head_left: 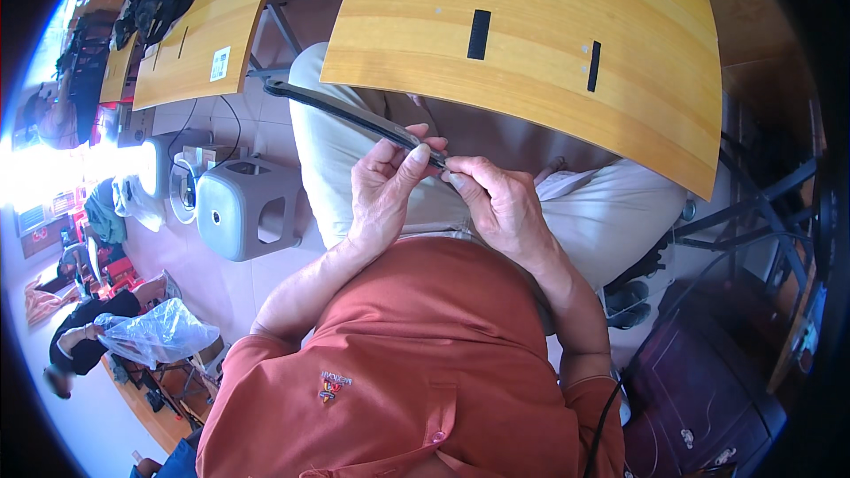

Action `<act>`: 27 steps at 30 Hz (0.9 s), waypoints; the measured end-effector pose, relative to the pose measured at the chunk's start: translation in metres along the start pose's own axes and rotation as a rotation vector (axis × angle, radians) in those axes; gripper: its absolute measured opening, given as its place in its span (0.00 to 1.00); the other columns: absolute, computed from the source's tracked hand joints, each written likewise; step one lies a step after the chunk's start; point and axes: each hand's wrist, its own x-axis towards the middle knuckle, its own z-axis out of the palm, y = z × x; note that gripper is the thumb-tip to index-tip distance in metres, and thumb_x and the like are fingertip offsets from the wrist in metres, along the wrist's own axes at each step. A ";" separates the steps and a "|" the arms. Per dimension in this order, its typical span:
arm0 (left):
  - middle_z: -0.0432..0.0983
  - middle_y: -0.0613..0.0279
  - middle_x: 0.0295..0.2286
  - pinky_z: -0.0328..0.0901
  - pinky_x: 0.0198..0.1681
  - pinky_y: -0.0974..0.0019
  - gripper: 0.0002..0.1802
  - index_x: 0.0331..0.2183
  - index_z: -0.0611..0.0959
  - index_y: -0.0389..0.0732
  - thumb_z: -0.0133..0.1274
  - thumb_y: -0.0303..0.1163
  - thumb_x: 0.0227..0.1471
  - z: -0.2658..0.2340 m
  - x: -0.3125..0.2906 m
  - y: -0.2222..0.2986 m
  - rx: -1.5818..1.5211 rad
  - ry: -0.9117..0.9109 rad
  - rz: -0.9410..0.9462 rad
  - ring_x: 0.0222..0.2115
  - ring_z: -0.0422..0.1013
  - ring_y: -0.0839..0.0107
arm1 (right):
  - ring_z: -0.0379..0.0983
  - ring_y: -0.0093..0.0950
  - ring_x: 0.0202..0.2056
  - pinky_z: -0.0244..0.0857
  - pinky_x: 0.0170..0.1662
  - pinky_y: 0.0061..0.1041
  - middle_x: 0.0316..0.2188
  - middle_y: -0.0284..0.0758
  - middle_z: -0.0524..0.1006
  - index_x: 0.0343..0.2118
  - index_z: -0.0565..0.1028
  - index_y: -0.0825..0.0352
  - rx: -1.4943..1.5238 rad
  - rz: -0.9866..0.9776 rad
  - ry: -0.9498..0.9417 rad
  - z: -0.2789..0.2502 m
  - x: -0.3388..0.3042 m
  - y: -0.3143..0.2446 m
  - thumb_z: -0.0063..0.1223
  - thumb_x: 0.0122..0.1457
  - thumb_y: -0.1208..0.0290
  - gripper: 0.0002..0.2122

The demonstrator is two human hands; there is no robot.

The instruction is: Manually inserting pins and small components into rubber straps at an assembly workstation.

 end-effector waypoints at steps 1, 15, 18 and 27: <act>0.79 0.50 0.43 0.73 0.49 0.64 0.21 0.54 0.73 0.30 0.52 0.29 0.63 0.000 0.000 -0.001 0.006 0.002 0.003 0.43 0.77 0.68 | 0.83 0.36 0.33 0.74 0.34 0.28 0.31 0.44 0.82 0.42 0.77 0.70 -0.001 0.001 0.001 0.001 0.000 0.000 0.55 0.62 0.79 0.07; 0.80 0.60 0.42 0.68 0.48 0.73 0.17 0.50 0.77 0.31 0.56 0.25 0.60 0.007 -0.012 -0.006 0.260 0.109 0.073 0.41 0.74 0.78 | 0.80 0.43 0.31 0.72 0.31 0.35 0.30 0.47 0.81 0.40 0.77 0.69 -0.154 0.103 -0.039 0.009 -0.005 -0.003 0.56 0.59 0.79 0.07; 0.81 0.61 0.41 0.68 0.48 0.73 0.16 0.49 0.78 0.31 0.56 0.25 0.60 0.007 -0.011 -0.007 0.286 0.140 0.090 0.40 0.74 0.78 | 0.80 0.45 0.32 0.73 0.31 0.37 0.31 0.48 0.80 0.40 0.76 0.69 -0.211 0.141 -0.021 0.015 -0.004 -0.016 0.56 0.59 0.79 0.06; 0.81 0.60 0.41 0.68 0.48 0.73 0.14 0.48 0.78 0.32 0.56 0.24 0.60 0.003 -0.013 -0.011 0.167 0.193 0.125 0.40 0.74 0.78 | 0.79 0.45 0.36 0.75 0.36 0.38 0.38 0.46 0.81 0.47 0.78 0.68 -0.120 0.065 0.042 0.021 -0.001 -0.005 0.54 0.58 0.78 0.14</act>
